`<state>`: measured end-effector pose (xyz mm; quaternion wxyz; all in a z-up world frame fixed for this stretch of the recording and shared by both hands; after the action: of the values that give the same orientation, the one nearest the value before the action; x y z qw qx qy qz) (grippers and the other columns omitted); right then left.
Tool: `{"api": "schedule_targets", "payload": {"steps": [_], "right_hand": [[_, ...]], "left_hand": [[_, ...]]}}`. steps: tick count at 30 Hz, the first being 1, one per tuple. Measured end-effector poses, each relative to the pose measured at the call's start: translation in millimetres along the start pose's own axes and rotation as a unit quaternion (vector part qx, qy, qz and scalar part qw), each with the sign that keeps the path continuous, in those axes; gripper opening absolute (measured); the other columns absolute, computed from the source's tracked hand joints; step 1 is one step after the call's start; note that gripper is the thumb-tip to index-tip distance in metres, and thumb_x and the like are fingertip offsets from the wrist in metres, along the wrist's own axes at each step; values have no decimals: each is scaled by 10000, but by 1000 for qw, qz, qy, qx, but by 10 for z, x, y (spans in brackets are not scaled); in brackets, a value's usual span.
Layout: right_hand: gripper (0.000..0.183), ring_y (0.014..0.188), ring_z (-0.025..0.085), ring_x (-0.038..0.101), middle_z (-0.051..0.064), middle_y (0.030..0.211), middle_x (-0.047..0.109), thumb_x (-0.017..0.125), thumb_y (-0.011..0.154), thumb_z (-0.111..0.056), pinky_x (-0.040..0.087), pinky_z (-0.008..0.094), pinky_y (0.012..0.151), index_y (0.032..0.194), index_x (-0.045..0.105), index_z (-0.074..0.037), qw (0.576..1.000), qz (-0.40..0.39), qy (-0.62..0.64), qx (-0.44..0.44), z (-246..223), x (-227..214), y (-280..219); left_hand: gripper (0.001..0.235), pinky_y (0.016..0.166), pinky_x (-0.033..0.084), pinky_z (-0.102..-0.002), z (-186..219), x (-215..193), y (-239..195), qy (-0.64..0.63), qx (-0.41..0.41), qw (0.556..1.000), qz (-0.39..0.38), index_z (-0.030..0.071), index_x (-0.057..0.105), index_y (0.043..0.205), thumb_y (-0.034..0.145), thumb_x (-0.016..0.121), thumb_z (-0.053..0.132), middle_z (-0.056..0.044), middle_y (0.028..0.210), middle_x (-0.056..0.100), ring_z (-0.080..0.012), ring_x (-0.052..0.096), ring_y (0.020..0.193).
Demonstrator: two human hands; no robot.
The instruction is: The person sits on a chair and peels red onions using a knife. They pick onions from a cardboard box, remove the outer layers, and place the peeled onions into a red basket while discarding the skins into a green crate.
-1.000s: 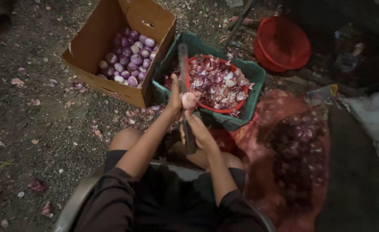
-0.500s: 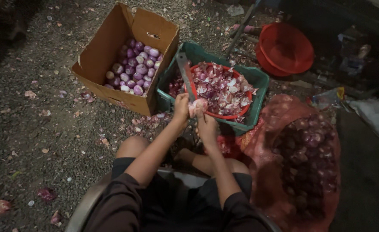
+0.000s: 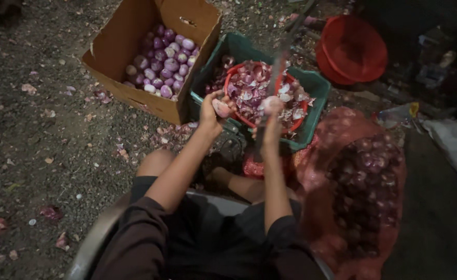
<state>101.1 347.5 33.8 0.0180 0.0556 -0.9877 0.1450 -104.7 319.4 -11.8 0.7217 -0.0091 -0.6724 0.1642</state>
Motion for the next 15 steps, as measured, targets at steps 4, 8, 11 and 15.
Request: {"api": "schedule_targets", "payload": {"steps": [4, 8, 11, 15], "right_hand": [[750, 453, 210, 589, 88, 600, 602, 354, 916, -777, 509, 334, 432, 881, 607, -72, 992, -3, 100, 81, 183, -295, 329], [500, 536, 182, 606, 47, 714, 638, 548, 978, -597, 494, 334, 466, 988, 583, -98, 981, -2, 181, 75, 295, -414, 527], [344, 523, 160, 572, 27, 708, 590, 692, 960, -454, 472, 317, 456, 997, 567, -135, 990, 22, 133, 37, 217, -400, 496], [269, 516, 123, 557, 13, 708, 587, 784, 894, -256, 455, 274, 446, 1031, 595, -123, 998, 12, 54, -6, 40, -163, 212]], "left_hand": [[248, 713, 597, -482, -12, -55, -61, 61, 0, 997, 52, 59, 571, 968, 964, 489, 293, -103, 813, 622, -297, 648, 755], [274, 721, 614, -497, -90, -48, 45, 58, -1, 998, -4, 52, 566, 967, 987, 516, 321, -104, 816, 626, -307, 659, 772], [283, 702, 607, -486, -107, -129, 42, 75, 6, 997, 32, 50, 588, 986, 972, 533, 327, -103, 814, 639, -295, 665, 764], [258, 671, 579, -402, -69, -95, -29, 85, 27, 995, 43, 59, 610, 987, 973, 577, 315, -76, 816, 641, -245, 676, 753]]}}
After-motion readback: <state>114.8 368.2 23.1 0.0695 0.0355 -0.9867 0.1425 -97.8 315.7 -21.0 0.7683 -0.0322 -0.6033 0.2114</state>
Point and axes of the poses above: each hand's wrist, its own y-axis towards the middle knuckle, its own x-axis out of the palm, z = x × y, the point moved 9 cm from there along y, towards the middle knuckle
